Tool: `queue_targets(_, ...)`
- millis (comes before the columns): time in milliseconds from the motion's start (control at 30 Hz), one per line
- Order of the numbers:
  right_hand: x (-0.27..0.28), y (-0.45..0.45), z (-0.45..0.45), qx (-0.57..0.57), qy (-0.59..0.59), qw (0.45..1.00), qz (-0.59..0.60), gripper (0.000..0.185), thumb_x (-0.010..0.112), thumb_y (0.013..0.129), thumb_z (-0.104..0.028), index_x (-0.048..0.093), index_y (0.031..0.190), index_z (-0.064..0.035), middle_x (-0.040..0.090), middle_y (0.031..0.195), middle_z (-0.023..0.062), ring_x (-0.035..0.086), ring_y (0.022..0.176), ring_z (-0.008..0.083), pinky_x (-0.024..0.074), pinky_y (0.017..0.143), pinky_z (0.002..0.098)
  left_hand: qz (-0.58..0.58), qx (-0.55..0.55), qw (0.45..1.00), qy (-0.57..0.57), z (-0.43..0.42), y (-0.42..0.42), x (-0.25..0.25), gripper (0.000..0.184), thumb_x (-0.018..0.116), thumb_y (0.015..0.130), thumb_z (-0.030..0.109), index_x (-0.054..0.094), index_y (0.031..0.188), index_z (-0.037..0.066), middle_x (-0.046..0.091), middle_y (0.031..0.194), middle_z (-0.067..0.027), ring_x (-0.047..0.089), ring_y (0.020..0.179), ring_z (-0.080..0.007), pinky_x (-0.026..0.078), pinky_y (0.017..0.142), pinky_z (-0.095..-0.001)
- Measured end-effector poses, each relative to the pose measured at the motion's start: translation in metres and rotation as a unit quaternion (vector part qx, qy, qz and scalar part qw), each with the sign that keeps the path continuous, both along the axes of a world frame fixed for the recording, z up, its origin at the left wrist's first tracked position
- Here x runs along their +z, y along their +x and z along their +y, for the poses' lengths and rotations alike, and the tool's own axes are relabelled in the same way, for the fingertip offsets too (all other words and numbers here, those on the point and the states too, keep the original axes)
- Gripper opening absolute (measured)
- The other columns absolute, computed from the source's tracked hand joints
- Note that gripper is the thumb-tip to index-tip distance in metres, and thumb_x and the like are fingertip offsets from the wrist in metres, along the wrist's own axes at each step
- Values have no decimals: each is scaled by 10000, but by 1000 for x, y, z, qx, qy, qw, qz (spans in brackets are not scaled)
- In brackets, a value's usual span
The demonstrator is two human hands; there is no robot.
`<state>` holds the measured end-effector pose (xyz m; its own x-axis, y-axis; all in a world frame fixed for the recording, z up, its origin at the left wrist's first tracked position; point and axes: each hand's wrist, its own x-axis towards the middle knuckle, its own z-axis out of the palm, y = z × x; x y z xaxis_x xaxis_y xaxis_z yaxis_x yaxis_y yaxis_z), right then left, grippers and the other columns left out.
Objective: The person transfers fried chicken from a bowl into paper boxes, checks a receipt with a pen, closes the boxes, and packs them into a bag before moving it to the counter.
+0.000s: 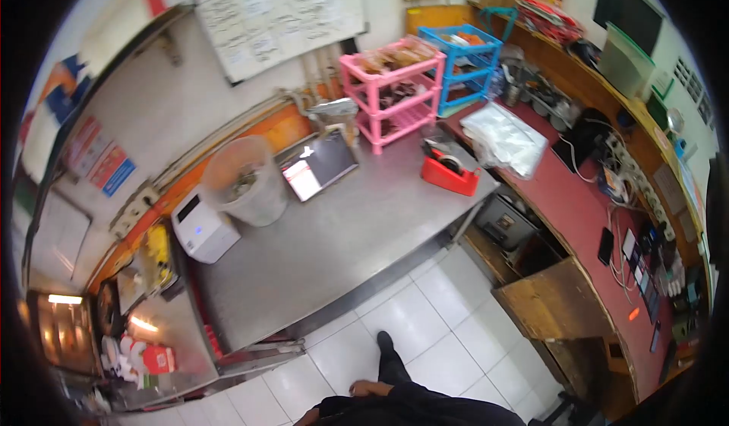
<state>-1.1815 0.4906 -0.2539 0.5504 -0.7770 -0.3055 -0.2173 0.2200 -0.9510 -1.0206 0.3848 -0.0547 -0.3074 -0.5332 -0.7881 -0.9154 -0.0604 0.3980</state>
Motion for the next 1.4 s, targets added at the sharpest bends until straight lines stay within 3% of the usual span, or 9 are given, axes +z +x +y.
queue_targets(100, 89, -12, 23, 25, 55, 988, -140, 268, 485, 894, -233, 637, 1040, -68, 638, 1033, 96, 579, 985, 250, 399, 885, 338, -6, 71, 997, -10, 35, 69, -1, 366, 470, 860, 373, 633, 1060, 113, 598, 1130, -125, 558, 1067, -298, 434, 877, -446)
queue_targets(200, 104, -12, 3, 208, 100, 971, -61, 368, 484, 875, -348, 627, 1076, -75, 628, 1072, 99, 574, 1005, 259, 405, 889, 350, -2, 155, 988, -15, 95, 155, -9, 367, 472, 858, 376, 638, 1053, 113, 606, 1120, -124, 566, 1057, -296, 443, 869, -440)
queue_targets(533, -17, 319, -69, 621, -96, 701, 337, 595, 497, 812, -565, 617, 1113, -65, 597, 1151, 149, 560, 1057, 318, 421, 910, 404, 8, 344, 938, -34, 277, 347, -70, 371, 477, 852, 386, 655, 1028, 112, 632, 1085, -123, 594, 1026, -290, 472, 841, -418)
queue_targets(600, 46, 396, -70, 589, -233, 684, 362, 553, 538, 834, -477, 556, 1205, -68, 603, 1123, 183, 577, 1033, 304, 433, 900, 370, -29, 363, 931, -8, 288, 379, -56, 364, 516, 838, 377, 653, 1030, 100, 631, 1084, -128, 594, 1025, -296, 468, 847, -424)
queue_targets(800, 161, 570, -115, 471, -78, 874, 93, 397, 547, 891, -309, 573, 1144, -4, 654, 987, 97, 623, 883, 188, 484, 807, 306, -219, 445, 868, 11, 261, 532, -86, 317, 589, 823, 344, 654, 1027, 110, 629, 1095, -103, 589, 1046, -250, 460, 817, -409)
queue_targets(933, 231, 653, -219, 158, 39, 981, -107, 299, 503, 927, -206, 550, 1164, -30, 642, 1000, 119, 635, 806, 159, 499, 697, 257, -256, 450, 856, -11, 197, 659, -83, 341, 571, 841, 332, 620, 1077, 91, 595, 1143, -102, 590, 1020, -279, 467, 788, -415)
queue_targets(1067, 261, 720, -343, -101, 58, 993, -36, 397, 519, 890, -432, 535, 1035, -63, 624, 880, 88, 619, 714, 186, 517, 615, 319, -140, 454, 865, -162, 69, 767, -60, 287, 580, 817, 351, 648, 966, 115, 590, 1085, -127, 588, 976, -311, 477, 802, -446)
queue_targets(1300, 230, 789, -411, -395, 198, 891, -106, 601, 363, 838, -652, 474, 1049, -101, 487, 853, 59, 522, 748, 242, 454, 688, 423, 141, 433, 704, -545, -161, 979, 104, 180, 573, 794, 213, 603, 846, 43, 593, 882, -151, 576, 862, -272, 459, 741, -369)
queue_targets(1400, 219, 796, -417, -465, 226, 846, -131, 590, 345, 848, -636, 470, 1093, -114, 477, 985, 74, 519, 884, 267, 431, 770, 442, 89, 419, 575, -697, -250, 1085, 270, 208, 571, 830, 199, 592, 907, 7, 624, 844, -128, 618, 781, -237, 486, 711, -349)
